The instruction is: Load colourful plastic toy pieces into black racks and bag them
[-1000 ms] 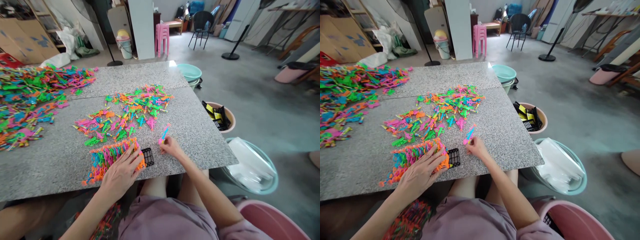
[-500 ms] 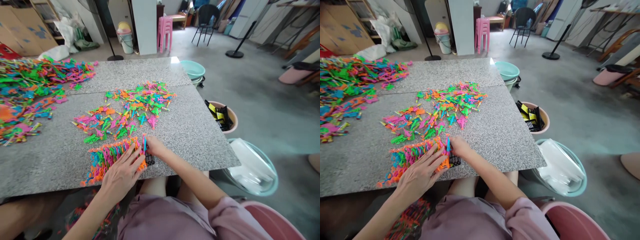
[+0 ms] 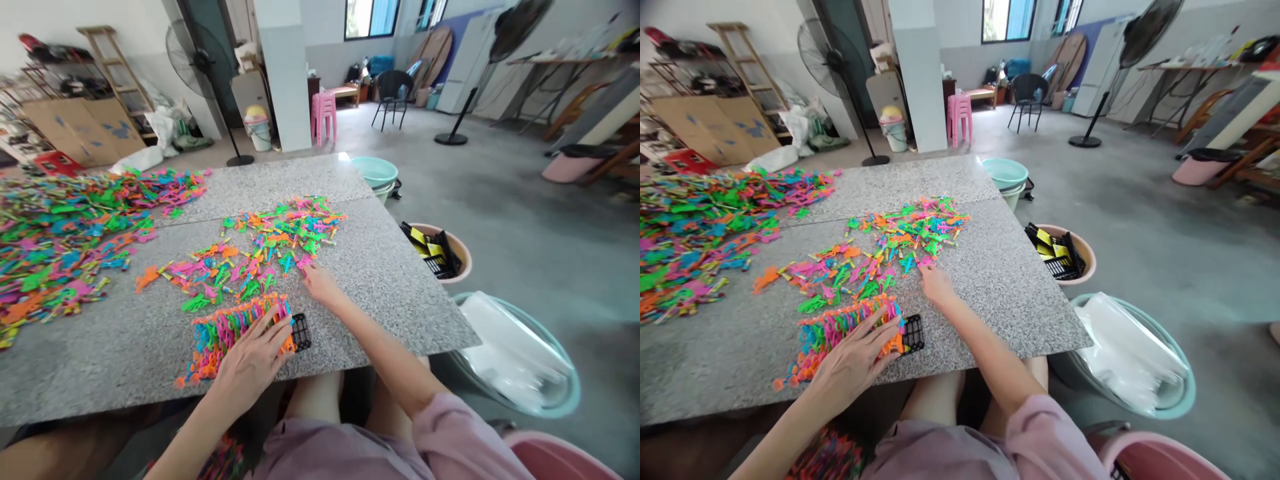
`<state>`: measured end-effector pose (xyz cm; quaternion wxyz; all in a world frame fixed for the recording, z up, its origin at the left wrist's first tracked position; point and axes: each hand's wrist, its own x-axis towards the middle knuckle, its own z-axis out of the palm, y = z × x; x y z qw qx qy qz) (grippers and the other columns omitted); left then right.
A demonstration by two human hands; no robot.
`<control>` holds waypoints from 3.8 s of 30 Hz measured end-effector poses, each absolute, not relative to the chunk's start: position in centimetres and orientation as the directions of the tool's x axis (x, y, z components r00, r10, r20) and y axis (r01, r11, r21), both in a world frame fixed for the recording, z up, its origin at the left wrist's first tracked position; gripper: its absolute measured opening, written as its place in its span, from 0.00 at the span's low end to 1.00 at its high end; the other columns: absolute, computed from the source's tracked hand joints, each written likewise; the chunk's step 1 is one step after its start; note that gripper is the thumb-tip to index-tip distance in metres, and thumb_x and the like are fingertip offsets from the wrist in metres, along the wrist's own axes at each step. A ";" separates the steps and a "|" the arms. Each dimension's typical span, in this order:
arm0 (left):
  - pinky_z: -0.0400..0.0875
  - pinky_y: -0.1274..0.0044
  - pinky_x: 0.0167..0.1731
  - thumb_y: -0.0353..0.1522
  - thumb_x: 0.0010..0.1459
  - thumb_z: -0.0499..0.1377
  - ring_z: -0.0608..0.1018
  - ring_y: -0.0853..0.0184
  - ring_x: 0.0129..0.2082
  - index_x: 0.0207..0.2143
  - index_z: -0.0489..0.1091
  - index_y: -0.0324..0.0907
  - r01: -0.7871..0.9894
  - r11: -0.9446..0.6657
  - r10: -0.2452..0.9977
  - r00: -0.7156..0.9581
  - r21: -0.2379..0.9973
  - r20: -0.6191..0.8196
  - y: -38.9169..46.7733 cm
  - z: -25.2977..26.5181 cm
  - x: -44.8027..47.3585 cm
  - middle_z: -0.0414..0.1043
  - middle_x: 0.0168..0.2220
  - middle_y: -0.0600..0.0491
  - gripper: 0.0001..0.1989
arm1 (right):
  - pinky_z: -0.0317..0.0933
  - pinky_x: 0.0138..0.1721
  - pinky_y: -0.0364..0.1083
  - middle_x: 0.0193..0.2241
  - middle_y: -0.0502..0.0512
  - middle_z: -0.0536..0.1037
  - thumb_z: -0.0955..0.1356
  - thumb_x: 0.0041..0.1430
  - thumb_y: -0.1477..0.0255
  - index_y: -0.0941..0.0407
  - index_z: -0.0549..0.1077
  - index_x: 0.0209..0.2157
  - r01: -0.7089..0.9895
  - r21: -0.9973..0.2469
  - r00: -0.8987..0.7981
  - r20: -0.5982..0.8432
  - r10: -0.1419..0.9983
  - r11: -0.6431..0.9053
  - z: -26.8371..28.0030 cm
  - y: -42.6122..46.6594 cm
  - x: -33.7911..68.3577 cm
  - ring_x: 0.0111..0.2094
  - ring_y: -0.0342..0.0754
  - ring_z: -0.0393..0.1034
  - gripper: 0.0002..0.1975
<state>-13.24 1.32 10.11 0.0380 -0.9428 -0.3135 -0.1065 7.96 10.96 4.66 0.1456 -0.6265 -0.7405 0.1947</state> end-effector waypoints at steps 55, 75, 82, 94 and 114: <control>0.66 0.57 0.60 0.40 0.63 0.59 0.56 0.50 0.68 0.61 0.62 0.41 0.654 -0.747 0.664 0.728 0.118 0.170 1.3 9.3 -13.0 0.65 0.62 0.44 0.27 | 0.65 0.37 0.44 0.36 0.61 0.80 0.67 0.58 0.77 0.60 0.75 0.42 0.798 -0.507 -0.496 -0.247 0.832 0.325 5.0 2.3 6.0 0.38 0.52 0.76 0.10; 0.65 0.59 0.61 0.37 0.66 0.55 0.58 0.53 0.67 0.56 0.69 0.41 0.618 -0.785 0.610 0.758 0.044 0.232 1.6 9.9 -12.6 0.70 0.59 0.49 0.18 | 0.65 0.45 0.44 0.43 0.59 0.75 0.63 0.65 0.77 0.57 0.73 0.42 0.910 -0.145 -0.391 0.015 0.920 0.389 4.2 8.5 9.5 0.46 0.50 0.69 0.09; 0.65 0.61 0.61 0.37 0.66 0.55 0.59 0.54 0.67 0.56 0.68 0.40 0.611 -0.789 0.609 0.764 0.060 0.214 1.8 10.0 -12.9 0.71 0.58 0.47 0.18 | 0.63 0.46 0.47 0.44 0.63 0.76 0.59 0.66 0.81 0.61 0.72 0.47 0.756 -0.014 -0.653 -0.080 0.753 0.654 4.5 13.8 13.4 0.47 0.51 0.69 0.13; 0.66 0.58 0.60 0.38 0.66 0.55 0.57 0.51 0.68 0.57 0.67 0.39 0.603 -0.796 0.602 0.775 0.060 0.192 2.0 10.3 -13.0 0.69 0.59 0.46 0.20 | 0.65 0.41 0.43 0.37 0.53 0.80 0.70 0.57 0.73 0.58 0.72 0.44 0.390 -0.920 -0.228 -0.058 0.972 0.037 0.9 6.3 9.0 0.37 0.45 0.75 0.12; 0.59 0.60 0.64 0.41 0.62 0.59 0.63 0.56 0.65 0.59 0.65 0.44 0.572 -0.818 0.574 0.804 0.063 0.156 2.2 10.2 -13.1 0.66 0.62 0.49 0.24 | 0.63 0.42 0.40 0.42 0.53 0.79 0.70 0.56 0.76 0.56 0.73 0.47 0.802 -0.517 -0.396 -0.087 0.914 0.299 3.7 13.5 9.1 0.43 0.46 0.73 0.16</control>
